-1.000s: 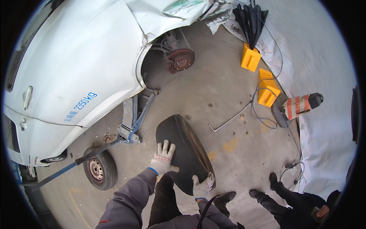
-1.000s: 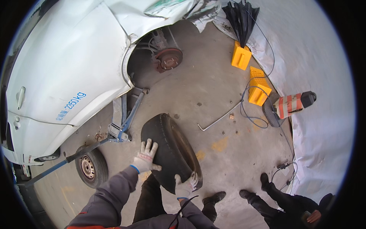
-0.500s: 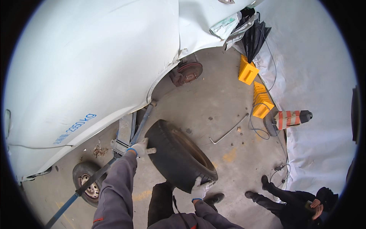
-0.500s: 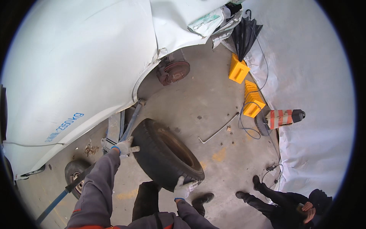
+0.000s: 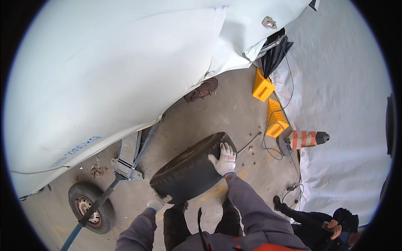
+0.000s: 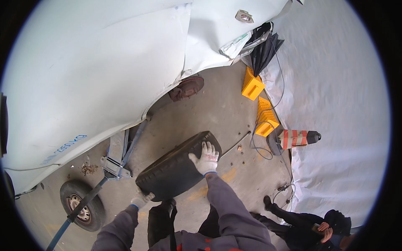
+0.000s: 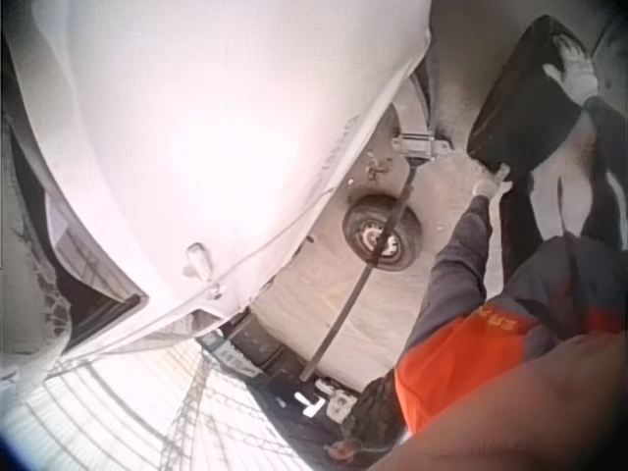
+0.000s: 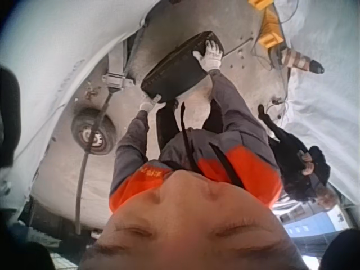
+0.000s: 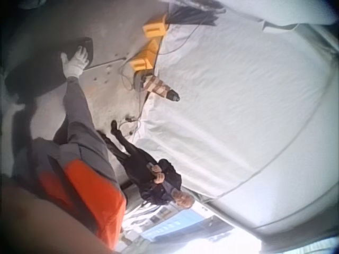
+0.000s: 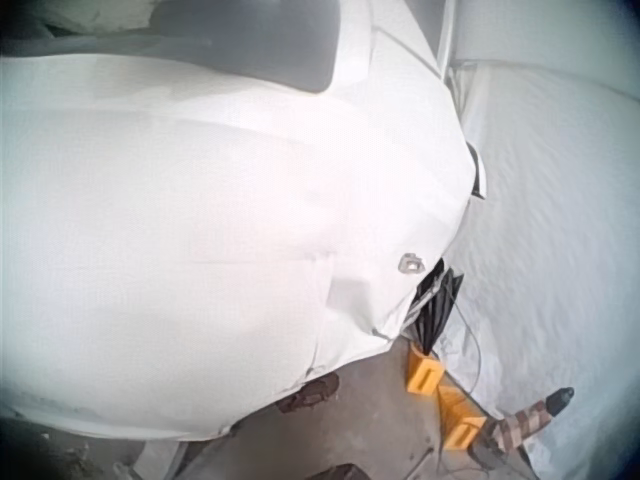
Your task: The person removes a damaged tire from a white van using a lug wrench, then mounts a spare tire onto the hub. They hand-tighten the lug nuts and then use the lug wrench to fully tighten them in sequence.
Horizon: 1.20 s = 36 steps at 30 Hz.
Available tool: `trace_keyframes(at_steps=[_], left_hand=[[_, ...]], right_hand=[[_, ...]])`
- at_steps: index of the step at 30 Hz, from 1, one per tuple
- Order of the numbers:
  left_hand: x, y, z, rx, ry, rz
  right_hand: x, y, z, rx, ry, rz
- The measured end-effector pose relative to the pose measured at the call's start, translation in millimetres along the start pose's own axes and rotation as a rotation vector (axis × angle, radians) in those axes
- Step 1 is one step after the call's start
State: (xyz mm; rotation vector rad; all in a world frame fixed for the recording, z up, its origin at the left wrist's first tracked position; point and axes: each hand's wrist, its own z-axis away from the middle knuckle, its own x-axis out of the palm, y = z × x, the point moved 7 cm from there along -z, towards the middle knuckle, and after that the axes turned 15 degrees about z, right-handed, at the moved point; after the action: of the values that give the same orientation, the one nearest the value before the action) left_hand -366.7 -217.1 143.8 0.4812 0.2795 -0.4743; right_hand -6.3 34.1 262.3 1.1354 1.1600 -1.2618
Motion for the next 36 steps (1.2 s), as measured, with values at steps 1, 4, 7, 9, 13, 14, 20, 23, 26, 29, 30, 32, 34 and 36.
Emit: trace_keyframes(at_steps=[1,4,7,9,13,14,20,23,26,29,30,32,34,36], left_hand=[[21.1,5.2,12.0,-0.015,0.023,0.067],[86.1,28.7,31.2,-0.006,0.103,0.399],[138.2,94.5,64.0,-0.065,0.246,0.469],[168.7,134.8,76.7,-0.154,0.312,0.474],[187.6,228.7,84.4,-0.183,0.46,0.481],[190.7,252.9,83.0,-0.184,0.49,0.474],[201.2,378.8,61.6,-0.06,0.615,0.361],[195.0,441.6,54.7,-0.012,0.621,0.163],[193.2,487.3,38.1,0.074,0.586,-0.119],[182.4,520.1,25.9,0.17,0.518,-0.324],[176.8,525.7,22.5,0.21,0.495,-0.38],[162.7,525.4,4.5,0.325,0.448,-0.465],[140.5,535.0,-6.7,0.369,0.377,-0.534],[118.1,542.4,-19.4,0.337,0.347,-0.597]], right_hand=[[-8.1,4.3,-16.7,0.023,0.01,0.076],[-37.1,2.7,-43.6,0.072,0.019,0.117],[-25.6,6.9,-15.5,-0.106,0.022,0.009],[-22.2,21.8,-19.9,-0.114,-0.024,0.16],[-12.5,87.4,-84.6,-0.121,0.02,0.0],[-7.7,105.3,-100.0,-0.092,0.0,-0.031],[25.5,222.8,-175.8,0.218,-0.128,-0.223],[47.5,284.9,-182.2,0.436,-0.311,-0.288],[70.9,331.4,-171.6,0.576,-0.381,-0.36],[81.8,352.4,-141.9,0.689,-0.376,-0.434],[86.0,354.4,-126.8,0.784,-0.468,-0.466],[100.0,351.7,-99.1,0.886,-0.326,-0.564],[114.9,335.0,-69.6,0.963,-0.262,-0.534],[112.0,314.5,-64.6,1.031,-0.219,-0.514]])
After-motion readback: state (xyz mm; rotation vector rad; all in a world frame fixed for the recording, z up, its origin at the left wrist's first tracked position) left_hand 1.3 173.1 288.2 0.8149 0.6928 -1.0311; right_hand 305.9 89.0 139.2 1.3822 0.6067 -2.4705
